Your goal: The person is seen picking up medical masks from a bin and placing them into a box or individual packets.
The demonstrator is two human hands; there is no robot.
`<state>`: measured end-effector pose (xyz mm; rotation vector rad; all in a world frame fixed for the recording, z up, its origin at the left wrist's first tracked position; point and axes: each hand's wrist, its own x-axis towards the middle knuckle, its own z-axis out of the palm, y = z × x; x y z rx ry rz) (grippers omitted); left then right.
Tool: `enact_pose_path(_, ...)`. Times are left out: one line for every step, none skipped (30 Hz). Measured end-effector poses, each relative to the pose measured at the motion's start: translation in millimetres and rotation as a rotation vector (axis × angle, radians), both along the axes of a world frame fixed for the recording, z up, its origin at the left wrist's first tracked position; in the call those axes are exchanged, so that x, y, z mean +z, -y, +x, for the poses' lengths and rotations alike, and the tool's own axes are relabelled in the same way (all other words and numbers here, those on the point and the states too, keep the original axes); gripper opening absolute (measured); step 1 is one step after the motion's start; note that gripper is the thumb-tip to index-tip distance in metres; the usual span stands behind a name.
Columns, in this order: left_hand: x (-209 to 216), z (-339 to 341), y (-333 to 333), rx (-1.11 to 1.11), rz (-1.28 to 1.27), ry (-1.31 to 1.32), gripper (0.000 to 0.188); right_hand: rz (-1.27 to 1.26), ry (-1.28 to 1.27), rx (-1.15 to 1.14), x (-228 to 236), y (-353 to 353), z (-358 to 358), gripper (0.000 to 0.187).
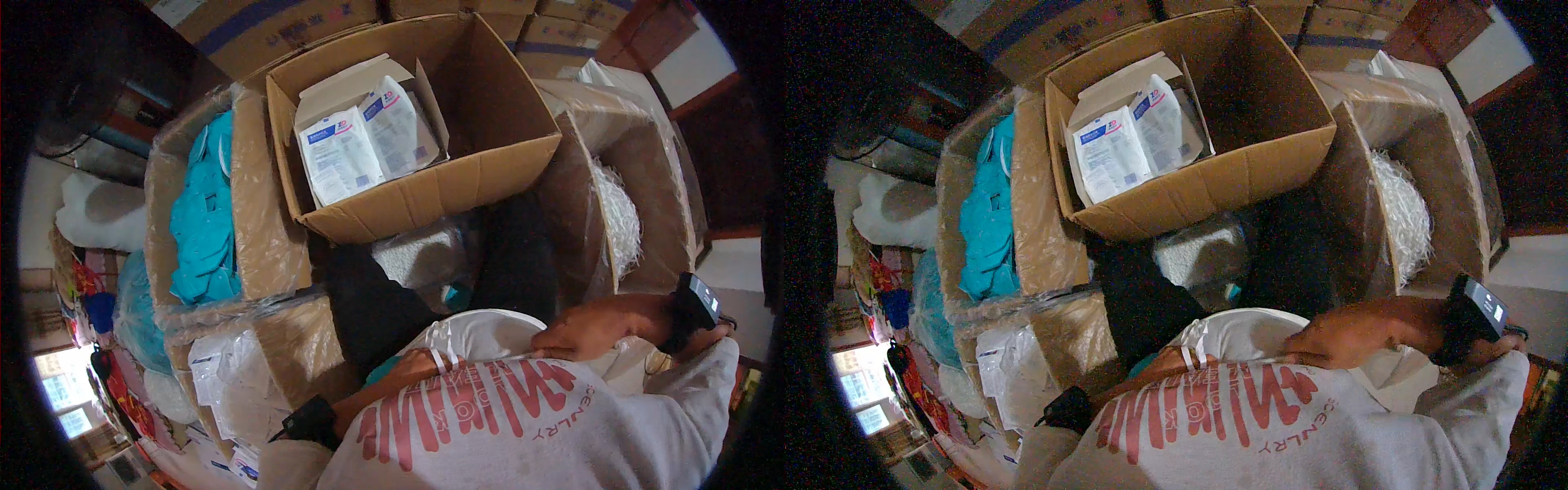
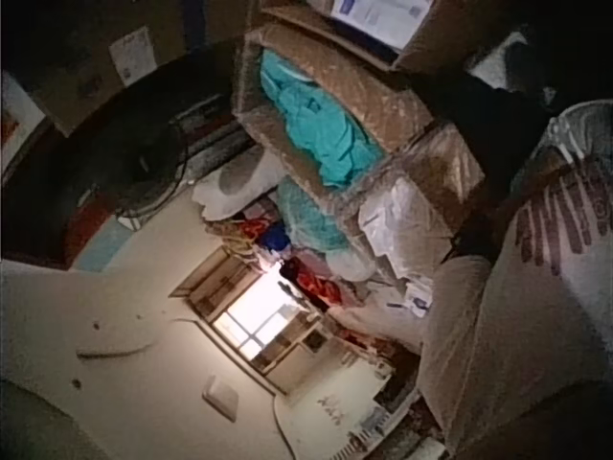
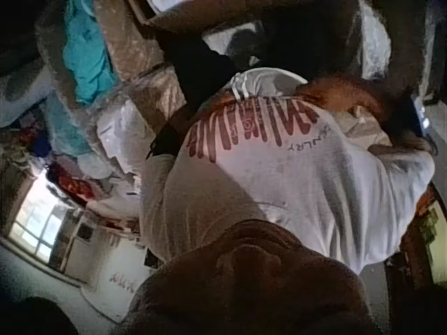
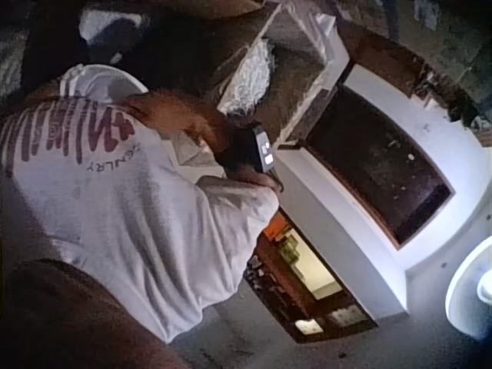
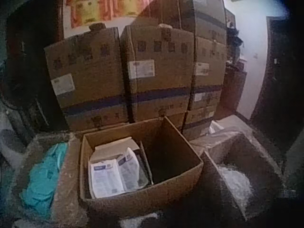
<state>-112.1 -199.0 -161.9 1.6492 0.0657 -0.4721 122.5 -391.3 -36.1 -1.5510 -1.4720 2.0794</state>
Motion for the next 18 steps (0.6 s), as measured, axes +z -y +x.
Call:
enact_pose_path(1, -2, -1, 0.003, 0.006, -0.006, 0.024, -0.091, -0.001, 0.045, 2, 5, 7, 0.033)
enact_pose_path(-4, 0, -3, 0.015, 0.001, 0.005, 0.024, 0.019, 0.146, 0.023, -2, 23, 18, 0.032)
enact_pose_path(2, -4, -6, 0.019, 0.008, 0.011, 0.024, 0.14, 0.286, 0.003, -1, 53, 34, 0.032)
enact_pose_path(2, -1, -9, 0.023, 0.017, 0.018, 0.024, 0.109, 0.338, -0.078, -2, 57, 40, 0.031)
enact_pose_path(2, 1, -11, 0.032, 0.021, 0.016, 0.024, 0.078, 0.383, -0.158, -3, 60, 47, 0.03)
enact_pose_path(4, 3, -14, 0.062, 0.037, 0.017, 0.024, -0.092, 0.344, -0.28, 0, 38, 52, 0.029)
enact_pose_path(8, 7, -17, 0.084, 0.056, -0.002, 0.024, -0.261, 0.3, -0.401, 1, 20, 52, 0.028)
enact_pose_path(14, 15, -23, 0.102, 0.054, -0.074, 0.021, -0.212, 0.177, -0.549, -12, 11, 48, 0.025)
enact_pose_path(14, 22, -26, 0.117, 0.116, -0.084, 0.022, -0.163, 0.051, -0.702, -37, 2, 41, 0.023)
enact_pose_path(18, 31, -30, 0.116, 0.18, -0.098, 0.023, -0.163, -0.111, -0.862, -63, -4, 31, 0.022)
enact_pose_path(24, 41, -38, 0.016, 0.321, -0.112, 0.027, -0.16, -0.275, -1.007, -95, -14, 22, 0.021)
enact_pose_path(30, 49, -43, -0.016, 0.475, -0.133, 0.045, -0.153, -0.379, -1.095, -136, -22, 14, 0.022)
enact_pose_path(32, 55, -50, -0.058, 0.618, -0.108, 0.05, -0.15, -0.481, -1.17, -168, -35, 6, 0.023)
enact_pose_path(33, 59, -56, -0.098, 0.765, -0.087, 0.055, -0.178, -0.367, -1.169, -179, -51, -3, 0.026)
enact_pose_path(36, 60, -60, -0.062, 0.814, -0.059, 0.056, -0.2, -0.253, -1.162, -189, -65, -10, 0.03)
enact_pose_path(41, 61, -65, -0.026, 0.864, -0.025, 0.057, -0.144, -0.107, -1.061, -201, -74, -13, 0.033)
enact_pose_path(44, 62, -70, -0.017, 0.87, -0.061, 0.054, -0.086, 0.038, -0.96, -213, -82, -16, 0.037)
enact_pose_path(47, 65, -74, 0.006, 0.862, -0.062, 0.049, -0.025, 0.183, -0.863, -220, -89, -19, 0.042)
